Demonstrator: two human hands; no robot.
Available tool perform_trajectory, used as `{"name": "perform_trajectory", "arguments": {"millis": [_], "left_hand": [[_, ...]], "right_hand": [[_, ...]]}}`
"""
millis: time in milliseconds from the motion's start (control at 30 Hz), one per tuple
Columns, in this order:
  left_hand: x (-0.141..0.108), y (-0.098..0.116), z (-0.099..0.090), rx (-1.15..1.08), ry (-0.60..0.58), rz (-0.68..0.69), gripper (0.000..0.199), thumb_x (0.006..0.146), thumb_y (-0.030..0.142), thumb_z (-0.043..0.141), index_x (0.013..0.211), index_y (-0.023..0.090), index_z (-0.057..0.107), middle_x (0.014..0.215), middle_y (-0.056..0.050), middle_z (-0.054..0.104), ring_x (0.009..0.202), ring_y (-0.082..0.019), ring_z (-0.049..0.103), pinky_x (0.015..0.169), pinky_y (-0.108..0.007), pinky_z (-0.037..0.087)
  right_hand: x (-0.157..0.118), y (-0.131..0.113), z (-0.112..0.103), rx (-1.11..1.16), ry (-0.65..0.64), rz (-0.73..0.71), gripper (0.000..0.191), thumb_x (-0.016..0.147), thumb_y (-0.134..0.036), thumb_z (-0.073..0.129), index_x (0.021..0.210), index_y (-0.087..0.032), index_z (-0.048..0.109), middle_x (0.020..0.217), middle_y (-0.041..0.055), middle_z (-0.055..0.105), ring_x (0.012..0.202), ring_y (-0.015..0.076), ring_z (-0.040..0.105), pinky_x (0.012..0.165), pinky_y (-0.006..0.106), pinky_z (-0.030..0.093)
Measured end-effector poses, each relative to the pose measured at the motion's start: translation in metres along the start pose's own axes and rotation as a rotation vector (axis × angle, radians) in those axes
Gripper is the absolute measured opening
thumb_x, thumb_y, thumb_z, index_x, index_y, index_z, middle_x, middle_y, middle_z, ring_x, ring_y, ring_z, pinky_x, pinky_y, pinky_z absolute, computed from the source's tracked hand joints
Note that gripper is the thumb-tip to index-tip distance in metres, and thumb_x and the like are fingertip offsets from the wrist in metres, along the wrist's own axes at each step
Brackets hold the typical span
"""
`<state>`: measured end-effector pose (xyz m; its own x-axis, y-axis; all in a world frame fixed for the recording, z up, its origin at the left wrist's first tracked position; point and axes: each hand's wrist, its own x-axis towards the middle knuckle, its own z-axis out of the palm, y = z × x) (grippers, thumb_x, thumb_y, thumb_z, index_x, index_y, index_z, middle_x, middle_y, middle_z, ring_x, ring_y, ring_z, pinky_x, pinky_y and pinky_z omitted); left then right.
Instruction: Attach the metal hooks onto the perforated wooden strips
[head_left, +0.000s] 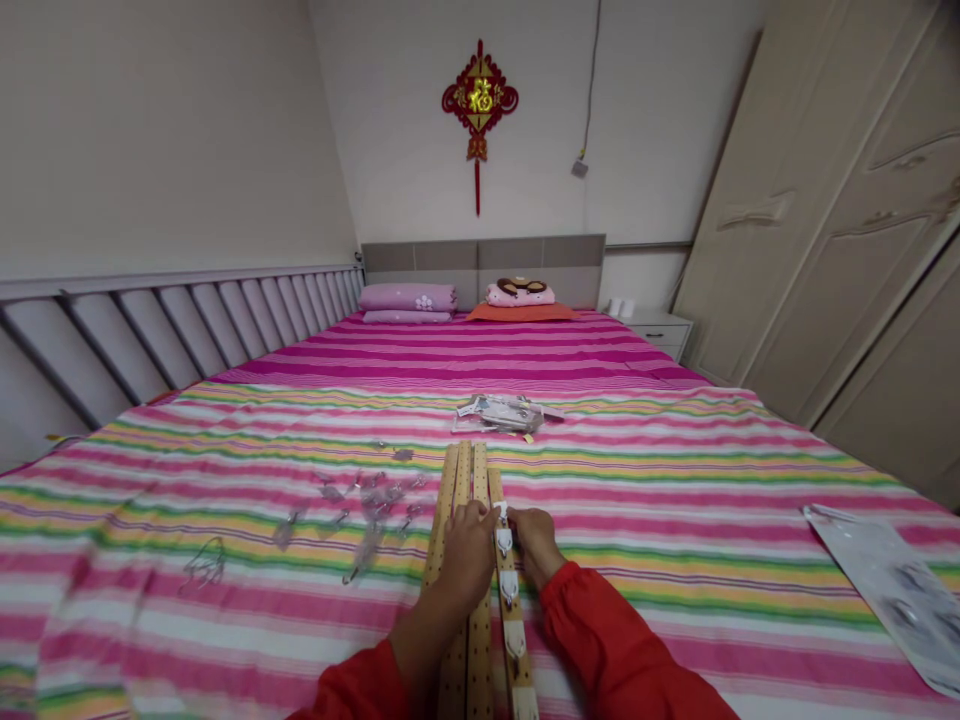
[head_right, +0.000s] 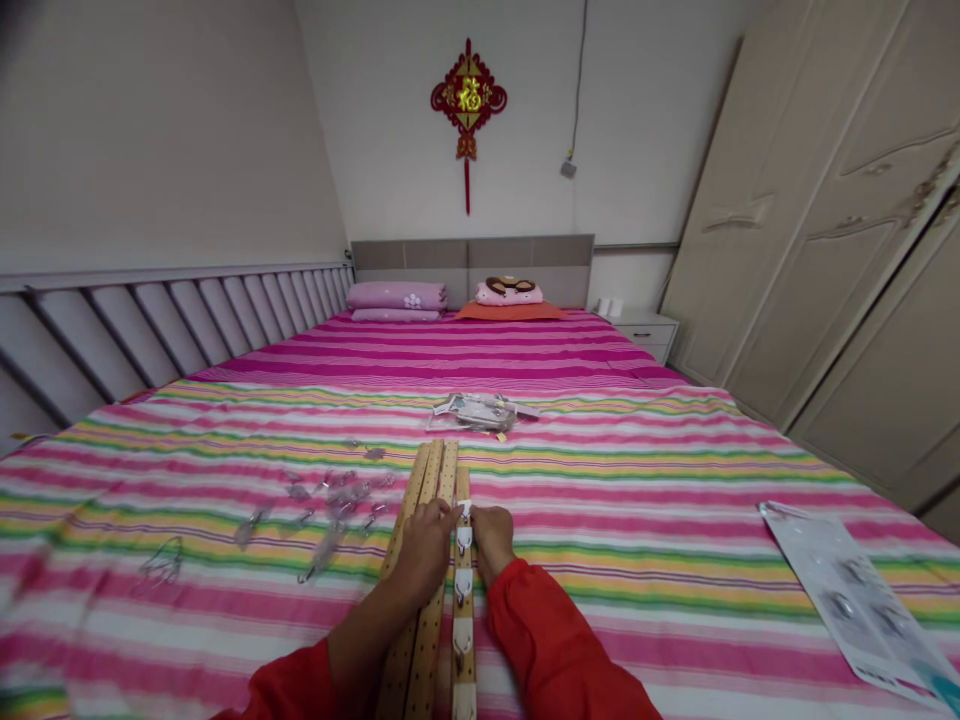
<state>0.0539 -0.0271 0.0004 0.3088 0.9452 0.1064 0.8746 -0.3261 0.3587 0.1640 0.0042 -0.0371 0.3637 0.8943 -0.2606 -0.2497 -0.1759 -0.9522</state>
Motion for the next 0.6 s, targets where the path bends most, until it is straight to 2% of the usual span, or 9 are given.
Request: {"name": "perform_trajectory", "arguments": {"millis": [67,133,267,367,600], "left_hand": [[-0.001,0.001,-0.001,0.023,-0.008,0.003,0.044,0.088,0.015,0.037,0.127,0.029,0.054,0.12,-0.007,0.055,0.11,-0.024,0.044,0.091,-0.036,0.033],[-0.001,0.001,-0.001,0.053,-0.016,0.007,0.046,0.088,0.014,0.037,0.129,0.029,0.052,0.122,-0.008,0.054,0.111,-0.025,0.044,0.092,-0.037,0.033],[0.0,0.003,-0.003,0.103,-0.04,0.016,0.045,0.089,0.015,0.036,0.129,0.028,0.052,0.124,-0.009,0.053,0.113,-0.026,0.044,0.091,-0.037,0.033],[0.001,0.003,-0.003,0.145,-0.043,0.035,0.043,0.089,0.016,0.036,0.126,0.028,0.053,0.124,-0.009,0.053,0.113,-0.026,0.044,0.091,-0.038,0.034],[0.003,0.002,-0.012,0.097,-0.085,0.028,0.045,0.086,0.012,0.036,0.123,0.028,0.057,0.123,-0.009,0.055,0.112,-0.027,0.046,0.091,-0.041,0.035]], "right_hand": [[0.0,0.0,0.0,-0.004,0.038,0.004,0.043,0.071,-0.004,0.063,0.042,-0.022,0.037,0.033,-0.0097,0.038,0.033,0.007,0.038,0.035,0.022,0.03],[0.0,0.001,-0.001,-0.016,0.056,0.013,0.043,0.071,-0.004,0.064,0.042,-0.022,0.037,0.033,-0.0101,0.038,0.034,0.0075,0.04,0.036,0.022,0.031],[0.001,0.003,-0.004,-0.061,0.021,0.066,0.028,0.086,-0.024,0.061,0.061,-0.015,0.053,0.05,-0.0092,0.049,0.04,0.0049,0.045,0.041,0.018,0.039],[0.0,0.002,-0.008,-0.091,-0.021,0.103,0.025,0.089,-0.032,0.057,0.074,-0.014,0.058,0.06,-0.0072,0.054,0.043,0.0041,0.046,0.041,0.018,0.041],[-0.018,-0.012,-0.018,-0.048,-0.083,0.106,0.032,0.079,-0.024,0.057,0.05,-0.018,0.045,0.036,-0.0089,0.042,0.028,0.0033,0.03,0.032,0.017,0.02]]}}
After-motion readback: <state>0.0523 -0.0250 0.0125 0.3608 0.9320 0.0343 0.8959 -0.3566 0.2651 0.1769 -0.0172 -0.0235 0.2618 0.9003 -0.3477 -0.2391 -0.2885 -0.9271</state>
